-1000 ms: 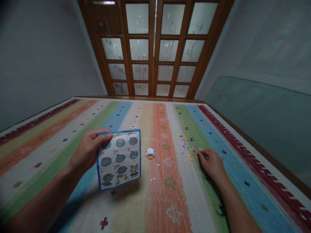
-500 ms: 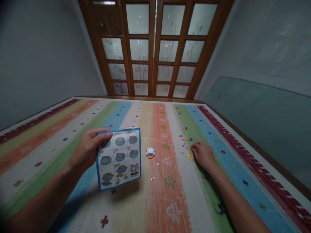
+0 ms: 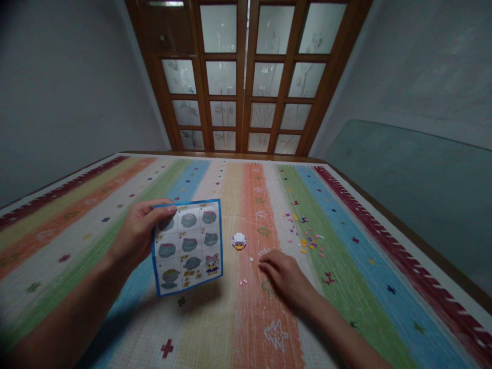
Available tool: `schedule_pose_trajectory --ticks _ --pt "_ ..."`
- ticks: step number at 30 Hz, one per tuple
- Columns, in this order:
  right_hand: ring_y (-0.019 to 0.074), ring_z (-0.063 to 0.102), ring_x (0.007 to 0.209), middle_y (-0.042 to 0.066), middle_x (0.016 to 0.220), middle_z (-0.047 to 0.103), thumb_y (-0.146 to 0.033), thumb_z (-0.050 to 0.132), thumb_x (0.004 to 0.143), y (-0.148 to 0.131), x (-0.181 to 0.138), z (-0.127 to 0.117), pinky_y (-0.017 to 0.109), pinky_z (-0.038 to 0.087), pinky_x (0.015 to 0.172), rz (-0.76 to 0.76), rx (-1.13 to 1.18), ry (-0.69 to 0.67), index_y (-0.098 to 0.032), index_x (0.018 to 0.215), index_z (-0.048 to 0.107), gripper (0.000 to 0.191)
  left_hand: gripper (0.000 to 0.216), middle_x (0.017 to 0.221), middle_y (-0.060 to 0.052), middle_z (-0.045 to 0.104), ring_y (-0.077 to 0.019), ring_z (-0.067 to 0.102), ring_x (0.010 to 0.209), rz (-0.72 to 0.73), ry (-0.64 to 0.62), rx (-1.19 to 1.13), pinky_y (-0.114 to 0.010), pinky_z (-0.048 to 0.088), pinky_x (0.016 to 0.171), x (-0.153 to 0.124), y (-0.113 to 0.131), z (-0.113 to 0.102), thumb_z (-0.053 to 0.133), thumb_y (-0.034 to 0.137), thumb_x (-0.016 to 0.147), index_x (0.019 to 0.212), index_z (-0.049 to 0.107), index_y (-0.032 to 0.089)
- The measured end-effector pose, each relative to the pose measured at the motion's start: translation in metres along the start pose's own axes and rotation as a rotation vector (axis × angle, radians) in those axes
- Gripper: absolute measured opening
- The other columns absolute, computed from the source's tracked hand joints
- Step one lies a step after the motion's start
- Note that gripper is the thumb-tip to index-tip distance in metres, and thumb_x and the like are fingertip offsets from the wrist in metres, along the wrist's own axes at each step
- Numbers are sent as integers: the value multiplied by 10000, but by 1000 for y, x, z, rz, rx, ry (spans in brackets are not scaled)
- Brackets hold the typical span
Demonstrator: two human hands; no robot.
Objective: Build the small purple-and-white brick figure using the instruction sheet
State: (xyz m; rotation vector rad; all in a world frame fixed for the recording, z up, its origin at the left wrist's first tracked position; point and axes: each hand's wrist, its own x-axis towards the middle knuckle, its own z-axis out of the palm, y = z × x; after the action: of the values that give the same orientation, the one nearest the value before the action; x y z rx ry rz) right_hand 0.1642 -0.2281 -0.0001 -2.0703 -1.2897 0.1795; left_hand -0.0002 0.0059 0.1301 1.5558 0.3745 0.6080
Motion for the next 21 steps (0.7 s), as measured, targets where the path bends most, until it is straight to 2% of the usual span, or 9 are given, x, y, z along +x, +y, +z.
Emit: schedule_pose_trajectory --ticks 6,12,15,17,21 --pt "183 599 768 62 777 639 -279 508 878 5 -8 15 308 495 697 -119 38 39 -201 727 648 221 205 445 39 461 -67 366 374 -14 21 2 -173 261 337 1 0 0 589 294 665 526 530 155" --pt "184 630 802 62 842 681 -306 509 874 2 -8 10 312 514 720 -67 64 58 -210 854 683 200 202 453 23 472 -78 384 377 -37 41 44 -176 280 337 2 0 1 574 299 667 530 527 158" --pt "202 642 801 71 846 699 -337 496 858 14 -3 -12 336 511 737 -11 -19 165 -209 848 682 226 203 456 16 476 -81 386 377 -51 65 52 -178 282 334 2 1 1 566 304 668 531 522 161" --pt "222 645 801 80 850 707 -364 475 835 35 3 -36 356 504 748 37 -102 273 -216 822 686 258 201 460 15 482 -81 394 379 -56 68 42 -177 286 336 2 1 1 572 303 665 531 528 158" --pt "240 635 645 110 832 715 -424 472 744 94 12 -86 369 504 631 317 -283 400 -213 749 702 312 191 456 21 485 -77 401 376 -48 56 -3 -174 294 338 2 1 -1 595 288 652 527 539 155"
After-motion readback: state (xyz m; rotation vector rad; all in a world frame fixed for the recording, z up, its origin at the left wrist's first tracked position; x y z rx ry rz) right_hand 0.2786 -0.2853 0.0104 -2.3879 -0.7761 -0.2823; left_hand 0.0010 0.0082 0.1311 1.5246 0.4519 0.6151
